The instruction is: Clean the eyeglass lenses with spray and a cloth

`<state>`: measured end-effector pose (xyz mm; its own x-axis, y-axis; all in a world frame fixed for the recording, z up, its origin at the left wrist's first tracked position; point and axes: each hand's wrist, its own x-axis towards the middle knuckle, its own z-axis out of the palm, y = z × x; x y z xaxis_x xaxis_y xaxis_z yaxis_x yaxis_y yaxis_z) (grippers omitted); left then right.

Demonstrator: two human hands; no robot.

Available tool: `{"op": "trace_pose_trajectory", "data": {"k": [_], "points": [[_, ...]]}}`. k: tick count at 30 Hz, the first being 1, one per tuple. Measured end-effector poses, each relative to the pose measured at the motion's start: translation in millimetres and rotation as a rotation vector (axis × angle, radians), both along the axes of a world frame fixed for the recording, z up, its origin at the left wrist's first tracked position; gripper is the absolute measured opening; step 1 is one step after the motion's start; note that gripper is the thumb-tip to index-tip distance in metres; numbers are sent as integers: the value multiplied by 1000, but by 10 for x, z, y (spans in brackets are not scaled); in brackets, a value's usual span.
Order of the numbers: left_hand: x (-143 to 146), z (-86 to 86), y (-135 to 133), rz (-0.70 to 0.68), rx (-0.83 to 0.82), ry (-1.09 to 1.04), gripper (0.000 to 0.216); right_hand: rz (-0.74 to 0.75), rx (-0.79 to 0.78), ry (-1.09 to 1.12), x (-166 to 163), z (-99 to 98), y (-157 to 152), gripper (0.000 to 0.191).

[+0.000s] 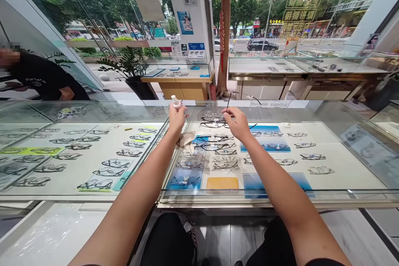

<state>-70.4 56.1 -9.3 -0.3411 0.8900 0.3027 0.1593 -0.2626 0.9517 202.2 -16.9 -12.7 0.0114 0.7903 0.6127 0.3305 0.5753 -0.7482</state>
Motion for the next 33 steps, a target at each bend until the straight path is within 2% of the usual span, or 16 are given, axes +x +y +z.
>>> {"op": "trace_pose_trajectory", "data": {"k": [2,7,9,11,13,16,22,28,33], "points": [[176,66,-118,-257,20,-64,31,39,-24,60,-2,19,-3,30],[447,211,-476,-717,-101,-203,38,206,-129,139,-19,77,-34,39],[455,273,-574,-867,-166,-285,54,263,-168,143,-31,105,-59,41],[435,327,-629,-940,-208,-322,74,312,-204,149,-46,132,-86,41],[420,359,-647,-965,-228,-326,85,354,-240,162,-61,155,-112,40],[442,349,-637,-954,-217,-305,87,431,-296,194,-87,179,-150,39],[551,211,-589,-682,-65,-72,64,555,-377,198,-154,194,-230,36],[566,156,-562,-639,-9,32,51,605,-384,158,-202,198,-271,39],[572,145,-559,-645,-8,-3,54,628,-388,152,-200,206,-282,38]]}}
